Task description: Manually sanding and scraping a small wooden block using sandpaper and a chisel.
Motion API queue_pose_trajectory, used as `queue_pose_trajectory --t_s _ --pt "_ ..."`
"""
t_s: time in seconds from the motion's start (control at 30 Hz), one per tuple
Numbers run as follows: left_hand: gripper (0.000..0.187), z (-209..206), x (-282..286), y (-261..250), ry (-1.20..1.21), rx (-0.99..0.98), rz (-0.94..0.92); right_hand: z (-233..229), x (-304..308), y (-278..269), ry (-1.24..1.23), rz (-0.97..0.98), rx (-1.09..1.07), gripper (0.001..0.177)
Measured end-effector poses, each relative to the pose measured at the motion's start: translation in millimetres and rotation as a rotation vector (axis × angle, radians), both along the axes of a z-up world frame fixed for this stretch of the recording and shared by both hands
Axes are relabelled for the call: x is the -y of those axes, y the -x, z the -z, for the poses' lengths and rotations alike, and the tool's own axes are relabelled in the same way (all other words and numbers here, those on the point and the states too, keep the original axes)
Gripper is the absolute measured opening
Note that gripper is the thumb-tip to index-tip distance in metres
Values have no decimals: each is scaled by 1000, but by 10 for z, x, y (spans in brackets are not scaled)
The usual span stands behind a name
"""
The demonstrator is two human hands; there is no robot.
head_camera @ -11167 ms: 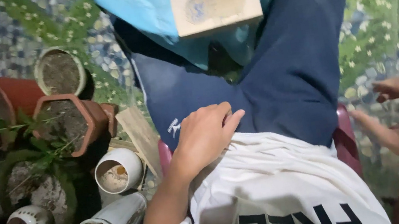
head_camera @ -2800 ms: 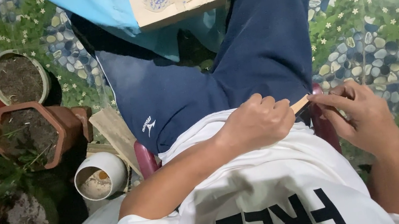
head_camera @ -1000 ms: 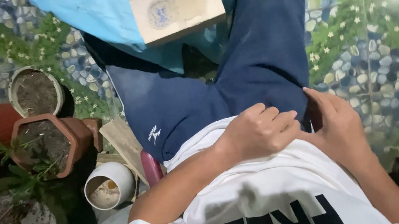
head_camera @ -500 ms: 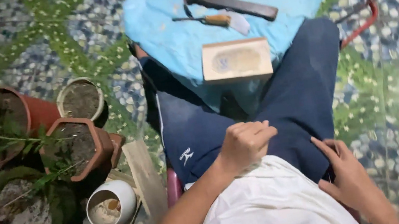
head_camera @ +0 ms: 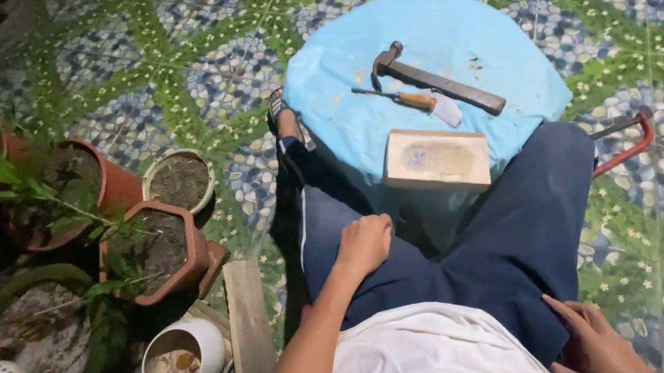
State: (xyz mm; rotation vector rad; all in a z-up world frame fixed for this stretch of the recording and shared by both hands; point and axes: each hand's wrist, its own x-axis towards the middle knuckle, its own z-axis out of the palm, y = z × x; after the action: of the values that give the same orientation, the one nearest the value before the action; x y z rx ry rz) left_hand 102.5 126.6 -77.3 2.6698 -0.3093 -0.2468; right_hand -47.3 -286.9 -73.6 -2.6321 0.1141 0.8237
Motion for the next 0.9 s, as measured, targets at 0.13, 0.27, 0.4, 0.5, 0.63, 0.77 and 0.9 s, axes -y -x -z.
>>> queue_pose_trajectory --t_s 0.13,0.27,0.4,0.5,0.63,0.77,0.9 --pt "20 -101 -113 -44 121 29 -125 352 247 4 -11 -44 87 118" --pt "26 522 -345 -281 -44 241 -384 1023 274 159 248 58 589 78" --pt "26 809 -705 -407 -101 141 -559 499 597 -125 -111 -33 48 119" --pt "60 837 -840 -515 -79 -68 -773 -43 448 -279 -5 -14 108 106" --pt "80 348 -790 -486 68 -402 -902 -695 55 -535 -183 51 95 91" --pt "95 190 -888 -711 128 -448 -994 -594 -123 -954 -236 19 271 86" --pt "109 128 -1054 -996 10 -267 -1098 -491 -265 -1499 -59 116 344 93"
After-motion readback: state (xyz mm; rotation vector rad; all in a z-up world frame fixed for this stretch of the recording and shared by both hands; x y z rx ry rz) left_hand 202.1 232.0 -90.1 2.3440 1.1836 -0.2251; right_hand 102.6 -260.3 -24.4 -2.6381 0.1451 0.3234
